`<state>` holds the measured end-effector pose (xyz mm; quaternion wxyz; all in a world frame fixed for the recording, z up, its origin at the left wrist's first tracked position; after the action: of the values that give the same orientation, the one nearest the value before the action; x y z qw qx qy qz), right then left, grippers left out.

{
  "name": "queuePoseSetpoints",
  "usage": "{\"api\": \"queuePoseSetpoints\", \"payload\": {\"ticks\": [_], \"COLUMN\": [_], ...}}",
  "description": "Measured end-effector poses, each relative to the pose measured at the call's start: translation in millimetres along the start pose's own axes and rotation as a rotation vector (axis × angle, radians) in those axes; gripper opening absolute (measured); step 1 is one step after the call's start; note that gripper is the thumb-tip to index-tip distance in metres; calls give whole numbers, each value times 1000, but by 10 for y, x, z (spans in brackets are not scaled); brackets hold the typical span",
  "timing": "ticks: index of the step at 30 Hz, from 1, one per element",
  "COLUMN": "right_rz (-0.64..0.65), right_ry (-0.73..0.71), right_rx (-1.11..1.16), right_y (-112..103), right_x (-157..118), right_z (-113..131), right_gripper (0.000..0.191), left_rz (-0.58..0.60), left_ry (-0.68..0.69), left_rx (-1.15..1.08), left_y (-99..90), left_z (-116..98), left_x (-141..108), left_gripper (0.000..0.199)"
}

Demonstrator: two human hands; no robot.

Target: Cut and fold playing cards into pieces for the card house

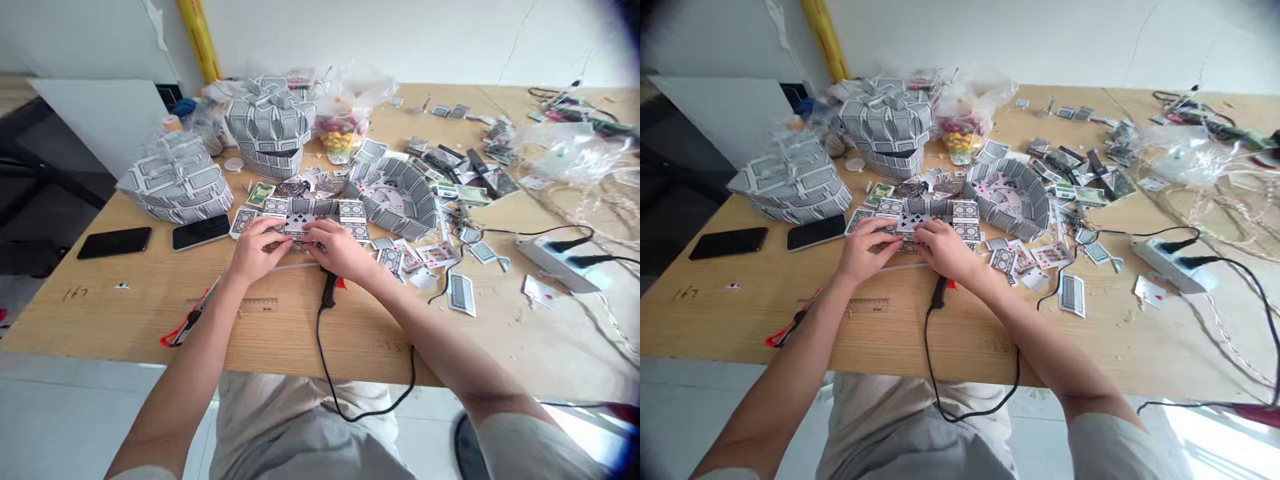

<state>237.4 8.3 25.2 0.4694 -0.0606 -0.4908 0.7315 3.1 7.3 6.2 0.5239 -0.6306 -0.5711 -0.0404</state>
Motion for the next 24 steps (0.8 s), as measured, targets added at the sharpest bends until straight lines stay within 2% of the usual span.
{"api": "queuePoseSetpoints", "payload": {"ticks": [2,5,8,12,18,24], "right_rz": [-14,54,238,359,358,362], "right_ry": [85,252,411,459,552,576], "right_rx": [-2,55,241,359,458,490], "right_y": [-33,-78,-90,-32,78,93], "right_x": [86,266,485,699,764,767], "right_z": [4,-13,-68,-174,-307,-324], "right_gripper": [14,22,22,15,27,31], "left_rz": [-123,-237,-218,-107,-87,-81], "left_ry": [-124,-313,-454,-505,-516,-527], "left_rx": [24,12,-70,-151,-157,-138], "left_y": [-45,-27,102,284,368,386], "left_z": [25,138,294,369,348,330], "left_x": [-23,-69,-124,-190,-234,-232], "left_gripper": [26,43,61,73,86,83]}}
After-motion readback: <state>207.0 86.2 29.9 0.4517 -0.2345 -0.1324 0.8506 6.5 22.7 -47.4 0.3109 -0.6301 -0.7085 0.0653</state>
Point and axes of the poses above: each hand's wrist, its own x-axis towards the middle knuckle, its own y-axis out of the palm, z = x × y, the point moved 1 cm from there along x, towards the middle knuckle, and after that the axes turned 4 degrees about y, right-handed, at the moved point
